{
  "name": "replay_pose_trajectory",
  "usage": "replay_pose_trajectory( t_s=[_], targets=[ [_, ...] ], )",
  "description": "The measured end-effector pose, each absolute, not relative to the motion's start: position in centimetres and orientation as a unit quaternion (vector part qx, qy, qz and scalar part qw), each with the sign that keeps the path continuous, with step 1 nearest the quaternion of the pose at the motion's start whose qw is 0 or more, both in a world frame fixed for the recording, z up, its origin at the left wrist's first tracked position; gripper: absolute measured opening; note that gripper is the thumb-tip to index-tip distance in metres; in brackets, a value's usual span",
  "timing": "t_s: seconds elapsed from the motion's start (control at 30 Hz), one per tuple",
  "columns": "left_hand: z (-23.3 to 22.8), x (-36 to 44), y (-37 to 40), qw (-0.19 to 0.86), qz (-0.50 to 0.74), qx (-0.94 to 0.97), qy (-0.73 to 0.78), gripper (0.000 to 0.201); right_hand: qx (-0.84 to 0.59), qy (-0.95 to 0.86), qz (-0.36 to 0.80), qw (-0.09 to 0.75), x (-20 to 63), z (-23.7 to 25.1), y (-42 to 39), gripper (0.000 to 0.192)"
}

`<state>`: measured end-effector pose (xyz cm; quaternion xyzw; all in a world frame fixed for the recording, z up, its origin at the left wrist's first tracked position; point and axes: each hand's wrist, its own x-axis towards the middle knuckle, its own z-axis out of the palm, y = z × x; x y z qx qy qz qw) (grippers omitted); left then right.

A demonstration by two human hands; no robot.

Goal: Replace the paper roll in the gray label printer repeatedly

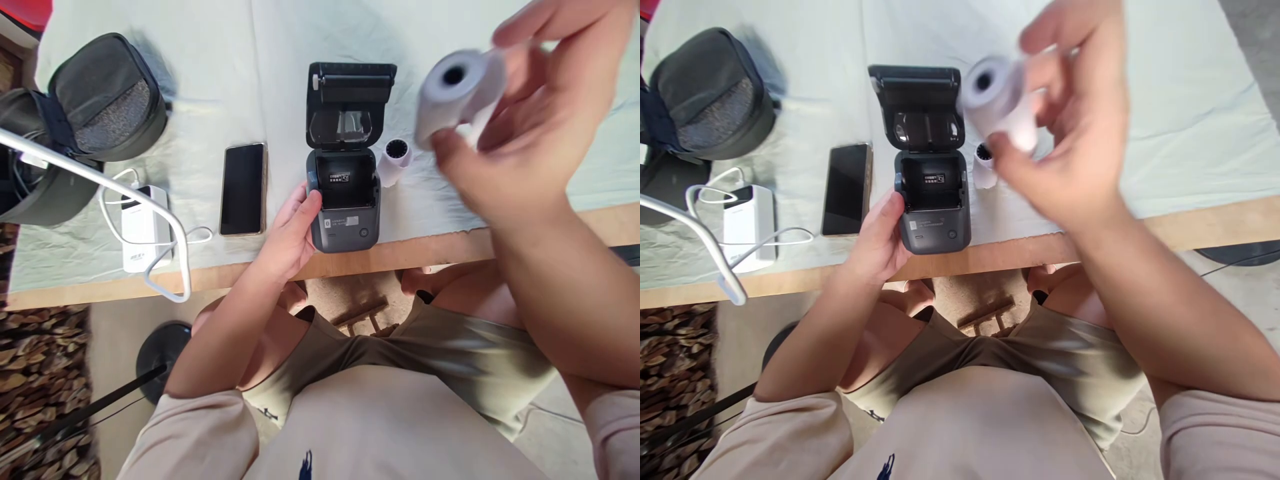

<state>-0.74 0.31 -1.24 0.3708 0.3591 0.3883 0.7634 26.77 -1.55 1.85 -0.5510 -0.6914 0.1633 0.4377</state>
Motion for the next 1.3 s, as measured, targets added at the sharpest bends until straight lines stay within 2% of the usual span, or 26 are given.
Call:
replay_pose_trajectory(
  t_s=[0.1, 0.27, 0.4, 0.57, 0.77, 0.93, 1.03, 1.13, 1.3],
  targets=[
    [-1.1, -0.6, 0.2, 0.756, 0.384, 0.384, 0.365, 0.053, -0.498, -0.719, 0.062, 0.481, 23.1, 2.3, -2.7, 0.035],
    [-0.7, -0.4, -0.1, 0.754, 0.376, 0.397, 0.365, 0.053, -0.521, -0.775, -0.016, 0.357, 20.1, 1.4, -2.9, 0.028],
    [-0.6, -0.3, -0.2, 0.756, 0.387, 0.396, 0.35, 0.053, -0.547, -0.778, -0.011, 0.309, 20.3, 0.6, -2.4, 0.005],
    [-0.7, -0.4, -0.1, 0.767, 0.375, 0.393, 0.34, 0.048, -0.492, -0.799, -0.015, 0.345, 20.5, 0.2, -2.6, 0.021],
    [-0.8, -0.4, 0.1, 0.761, 0.379, 0.391, 0.354, 0.057, -0.451, -0.817, -0.027, 0.358, 20.3, -0.1, -3.4, 0.021],
    [-0.8, -0.3, 0.3, 0.758, 0.373, 0.4, 0.356, 0.062, -0.43, -0.822, 0.014, 0.372, 20.4, -0.4, -3.3, 0.025],
    [-0.6, -0.4, 0.3, 0.763, 0.376, 0.397, 0.346, 0.057, -0.415, -0.829, 0.039, 0.372, 20.4, -0.5, -3.3, 0.025],
    [-0.5, -0.5, 0.2, 0.767, 0.366, 0.394, 0.351, 0.052, -0.407, -0.834, 0.029, 0.372, 20.5, 0.0, -3.2, 0.034],
    [-0.5, -0.6, 0.2, 0.748, 0.356, 0.424, 0.366, 0.054, -0.44, -0.74, -0.023, 0.509, 21.2, 1.2, -2.5, 0.013]
  ],
)
